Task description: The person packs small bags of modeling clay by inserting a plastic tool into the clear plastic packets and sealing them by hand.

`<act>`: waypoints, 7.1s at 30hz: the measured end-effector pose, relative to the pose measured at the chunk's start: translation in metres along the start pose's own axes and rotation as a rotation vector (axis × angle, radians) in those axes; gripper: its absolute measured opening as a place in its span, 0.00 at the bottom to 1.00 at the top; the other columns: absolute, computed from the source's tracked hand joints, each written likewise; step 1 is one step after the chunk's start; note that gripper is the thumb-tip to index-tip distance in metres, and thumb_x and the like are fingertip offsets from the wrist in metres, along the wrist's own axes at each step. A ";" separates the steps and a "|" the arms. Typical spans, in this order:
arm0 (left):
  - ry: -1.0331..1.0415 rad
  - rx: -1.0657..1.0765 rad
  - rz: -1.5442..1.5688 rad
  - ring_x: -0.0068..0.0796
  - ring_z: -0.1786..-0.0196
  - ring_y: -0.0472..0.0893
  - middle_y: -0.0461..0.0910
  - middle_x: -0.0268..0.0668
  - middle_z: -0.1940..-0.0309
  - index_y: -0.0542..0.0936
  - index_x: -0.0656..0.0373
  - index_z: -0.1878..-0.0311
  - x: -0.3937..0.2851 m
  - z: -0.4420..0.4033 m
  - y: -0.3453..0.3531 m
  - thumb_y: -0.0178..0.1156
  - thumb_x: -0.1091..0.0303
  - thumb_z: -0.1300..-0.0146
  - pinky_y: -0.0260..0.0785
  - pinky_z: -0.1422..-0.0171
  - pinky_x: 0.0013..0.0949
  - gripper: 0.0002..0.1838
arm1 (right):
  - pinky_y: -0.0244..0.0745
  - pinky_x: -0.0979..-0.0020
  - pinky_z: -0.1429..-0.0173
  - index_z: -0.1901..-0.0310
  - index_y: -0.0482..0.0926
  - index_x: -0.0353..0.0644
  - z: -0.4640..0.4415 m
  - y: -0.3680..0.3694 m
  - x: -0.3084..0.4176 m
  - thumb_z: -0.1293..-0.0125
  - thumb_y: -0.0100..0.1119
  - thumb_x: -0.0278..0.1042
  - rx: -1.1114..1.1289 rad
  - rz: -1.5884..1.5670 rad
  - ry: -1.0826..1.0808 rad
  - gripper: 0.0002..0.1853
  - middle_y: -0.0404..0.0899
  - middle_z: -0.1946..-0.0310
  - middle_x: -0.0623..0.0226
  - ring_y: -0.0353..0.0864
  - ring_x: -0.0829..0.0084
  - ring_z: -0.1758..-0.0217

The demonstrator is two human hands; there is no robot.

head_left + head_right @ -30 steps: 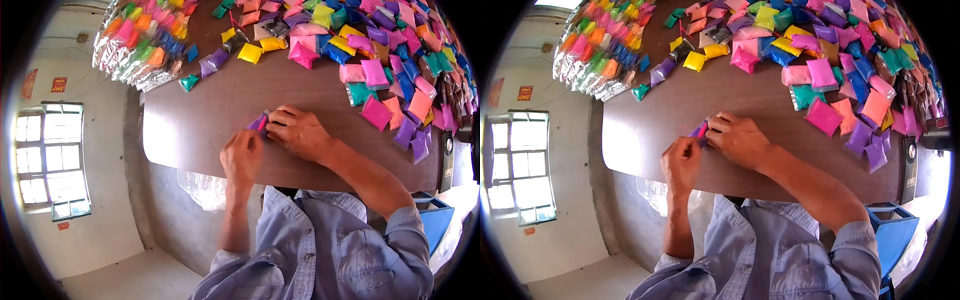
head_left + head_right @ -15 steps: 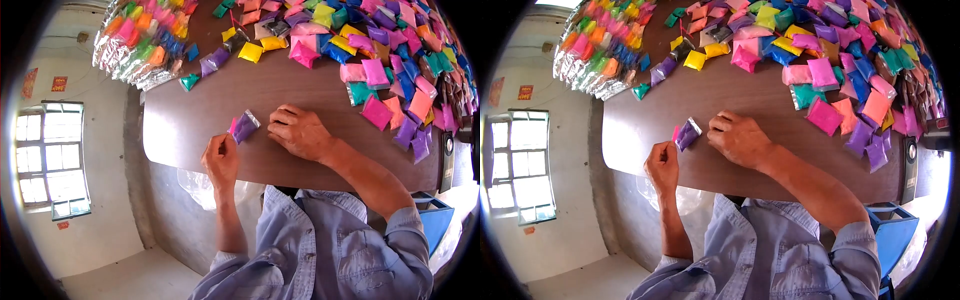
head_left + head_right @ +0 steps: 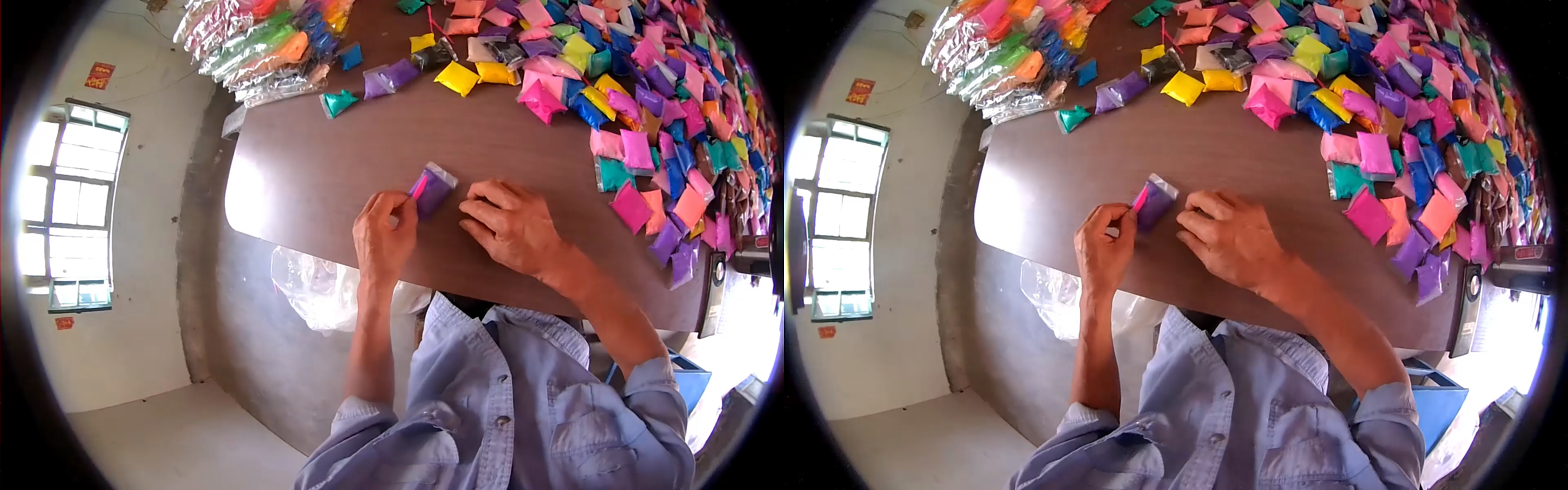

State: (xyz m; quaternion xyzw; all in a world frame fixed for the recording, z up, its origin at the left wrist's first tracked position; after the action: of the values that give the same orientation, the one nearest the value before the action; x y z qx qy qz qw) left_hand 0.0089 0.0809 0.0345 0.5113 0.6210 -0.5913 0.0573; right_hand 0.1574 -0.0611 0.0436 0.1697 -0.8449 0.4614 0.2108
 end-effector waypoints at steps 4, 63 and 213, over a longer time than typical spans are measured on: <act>-0.013 -0.012 -0.006 0.28 0.67 0.85 0.87 0.42 0.67 0.85 0.65 0.61 -0.008 0.013 -0.001 0.68 0.76 0.34 0.76 0.65 0.30 0.03 | 0.83 0.63 0.53 0.55 0.85 0.47 -0.003 0.004 0.012 0.41 0.75 0.36 -0.042 -0.006 0.012 0.14 0.80 0.55 0.70 0.85 0.64 0.52; -0.140 -0.192 0.199 0.19 0.73 0.71 0.75 0.34 0.78 0.83 0.65 0.62 0.096 -0.059 -0.052 0.67 0.73 0.32 0.65 0.67 0.28 0.05 | 0.64 0.54 0.25 0.38 0.81 0.40 -0.060 0.064 0.021 0.32 0.67 0.39 0.169 0.245 -0.043 0.23 0.76 0.33 0.59 0.72 0.58 0.28; -0.112 0.031 0.299 0.15 0.68 0.69 0.76 0.24 0.73 0.80 0.64 0.65 -0.067 0.011 0.099 0.56 0.57 0.19 0.61 0.67 0.28 0.21 | 0.77 0.52 0.55 0.62 0.83 0.36 0.020 -0.034 -0.080 0.29 0.64 0.40 -0.312 -0.620 0.315 0.14 0.83 0.65 0.50 0.83 0.47 0.59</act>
State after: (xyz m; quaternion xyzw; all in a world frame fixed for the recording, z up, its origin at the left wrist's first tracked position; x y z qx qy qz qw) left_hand 0.1039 0.0117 0.0100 0.5650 0.5248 -0.6132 0.1712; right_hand 0.2378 -0.0886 0.0169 0.3102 -0.7707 0.2618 0.4911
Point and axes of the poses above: each hand's wrist, its own z-axis away from the middle knuckle, its own y-axis out of the palm, x = y × z, the point moved 7 cm from there along -z, towards the middle knuckle
